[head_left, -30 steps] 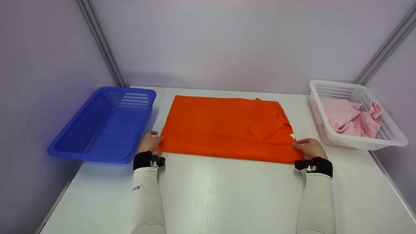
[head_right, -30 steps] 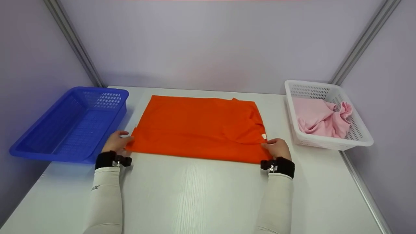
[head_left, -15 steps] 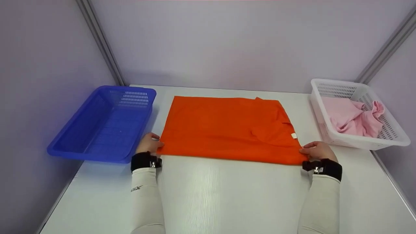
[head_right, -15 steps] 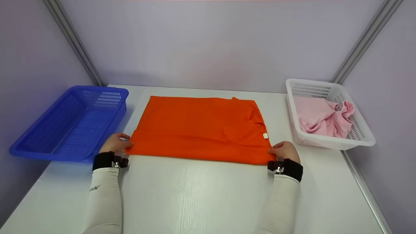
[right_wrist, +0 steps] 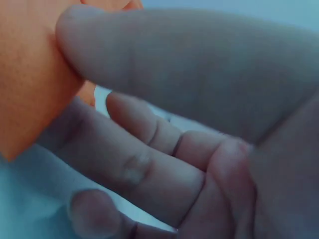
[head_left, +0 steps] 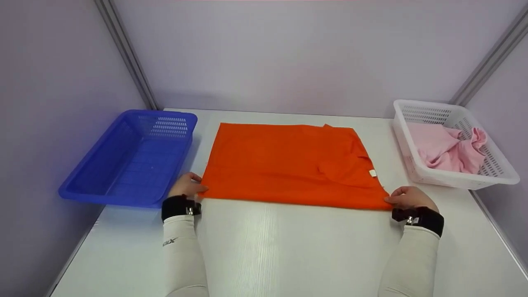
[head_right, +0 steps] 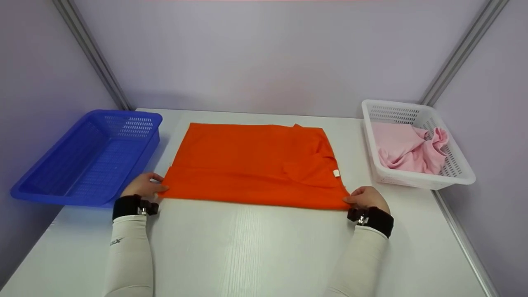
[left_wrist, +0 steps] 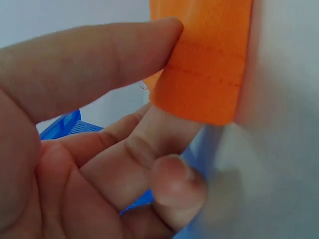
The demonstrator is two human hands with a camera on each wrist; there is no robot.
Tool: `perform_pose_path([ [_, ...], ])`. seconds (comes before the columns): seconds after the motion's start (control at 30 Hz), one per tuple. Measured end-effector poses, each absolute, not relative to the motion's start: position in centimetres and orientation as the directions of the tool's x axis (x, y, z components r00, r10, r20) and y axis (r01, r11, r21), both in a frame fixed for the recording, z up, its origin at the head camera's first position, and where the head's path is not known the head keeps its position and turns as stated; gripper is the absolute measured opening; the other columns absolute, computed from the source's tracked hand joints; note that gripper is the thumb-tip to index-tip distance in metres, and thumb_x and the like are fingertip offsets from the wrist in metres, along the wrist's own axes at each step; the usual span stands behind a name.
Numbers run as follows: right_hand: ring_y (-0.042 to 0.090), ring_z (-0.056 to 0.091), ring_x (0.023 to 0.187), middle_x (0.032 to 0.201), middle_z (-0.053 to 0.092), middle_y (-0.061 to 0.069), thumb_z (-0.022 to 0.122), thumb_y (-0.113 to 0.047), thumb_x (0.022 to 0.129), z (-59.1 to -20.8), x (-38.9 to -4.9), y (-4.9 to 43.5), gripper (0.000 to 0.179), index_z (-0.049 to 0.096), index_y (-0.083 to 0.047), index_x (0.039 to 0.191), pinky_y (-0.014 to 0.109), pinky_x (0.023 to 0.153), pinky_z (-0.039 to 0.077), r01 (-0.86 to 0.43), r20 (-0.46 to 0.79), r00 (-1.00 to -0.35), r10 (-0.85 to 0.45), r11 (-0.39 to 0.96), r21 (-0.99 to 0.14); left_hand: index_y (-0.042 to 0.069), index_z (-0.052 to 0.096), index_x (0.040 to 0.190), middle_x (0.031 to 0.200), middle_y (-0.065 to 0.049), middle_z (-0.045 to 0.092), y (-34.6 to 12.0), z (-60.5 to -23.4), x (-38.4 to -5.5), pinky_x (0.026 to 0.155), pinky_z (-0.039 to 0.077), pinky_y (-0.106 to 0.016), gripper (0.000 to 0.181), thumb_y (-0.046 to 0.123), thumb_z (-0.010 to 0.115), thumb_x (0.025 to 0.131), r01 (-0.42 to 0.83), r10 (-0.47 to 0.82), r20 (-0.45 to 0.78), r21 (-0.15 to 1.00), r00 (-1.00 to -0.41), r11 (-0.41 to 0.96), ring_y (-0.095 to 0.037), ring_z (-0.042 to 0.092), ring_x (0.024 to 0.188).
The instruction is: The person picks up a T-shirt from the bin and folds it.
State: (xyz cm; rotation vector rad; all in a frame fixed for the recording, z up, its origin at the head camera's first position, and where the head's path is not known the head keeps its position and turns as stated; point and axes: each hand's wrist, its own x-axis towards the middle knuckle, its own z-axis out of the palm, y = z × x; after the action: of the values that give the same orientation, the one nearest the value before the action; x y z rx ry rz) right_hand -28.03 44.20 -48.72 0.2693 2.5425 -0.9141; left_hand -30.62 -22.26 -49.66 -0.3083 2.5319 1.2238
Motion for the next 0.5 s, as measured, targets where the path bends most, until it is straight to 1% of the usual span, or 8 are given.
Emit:
perform_pose_path([
  [0.17,0.023,0.056,0.083,0.08,0.064,-0.001,0.074,-0.046,0.092,-48.67,-27.77,44.2,0.047,0.065,-0.002,0.103,0.032,0.071,0.043,0.268,-0.364,-0.93,0.059,0.788,-0.555,-0.002,0.058,0.115,0.107,-0.017,0.062,-22.61,-49.84,-30.43,0.077,0.043,-0.034,0.037,0.021,0.075,0.091,-0.314,-0.081,-0.334,0.736,-0.939,0.6,-0.029,0.054,0.095],
  [0.3,0.02,0.061,0.081,0.079,0.068,-0.004,0.076,-0.042,0.091,-48.75,-27.57,44.1,0.043,0.069,-0.001,0.102,0.031,0.072,0.046,0.262,-0.39,-0.92,0.029,0.786,-0.56,-0.001,0.057,0.115,0.105,-0.016,0.062,-22.75,-49.76,-30.28,0.075,0.043,-0.033,0.039,0.022,0.076,0.09,-0.325,-0.086,-0.349,0.716,-0.933,0.617,-0.03,0.054,0.094],
  [0.4,0.018,0.063,0.083,0.082,0.072,-0.004,0.077,-0.04,0.09,-48.69,-27.42,44.01,0.044,0.072,0.0,0.108,0.03,0.073,0.049,0.276,-0.419,-0.908,0.022,0.784,-0.557,0.0,0.055,0.118,0.106,-0.017,0.061,-22.69,-49.72,-30.2,0.076,0.044,-0.034,0.042,0.021,0.078,0.089,-0.349,-0.101,-0.37,0.7,-0.923,0.623,-0.031,0.054,0.095],
  [0.5,0.02,0.065,0.085,0.092,0.072,0.002,0.077,-0.037,0.091,-48.45,-27.4,43.96,0.052,0.066,0.004,0.122,0.031,0.074,0.051,0.319,-0.456,-0.889,0.032,0.758,-0.569,0.0,0.053,0.119,0.106,-0.018,0.06,-22.5,-49.64,-30.25,0.075,0.044,-0.034,0.042,0.018,0.077,0.09,-0.367,-0.121,-0.377,0.699,-0.918,0.614,-0.031,0.054,0.094],
])
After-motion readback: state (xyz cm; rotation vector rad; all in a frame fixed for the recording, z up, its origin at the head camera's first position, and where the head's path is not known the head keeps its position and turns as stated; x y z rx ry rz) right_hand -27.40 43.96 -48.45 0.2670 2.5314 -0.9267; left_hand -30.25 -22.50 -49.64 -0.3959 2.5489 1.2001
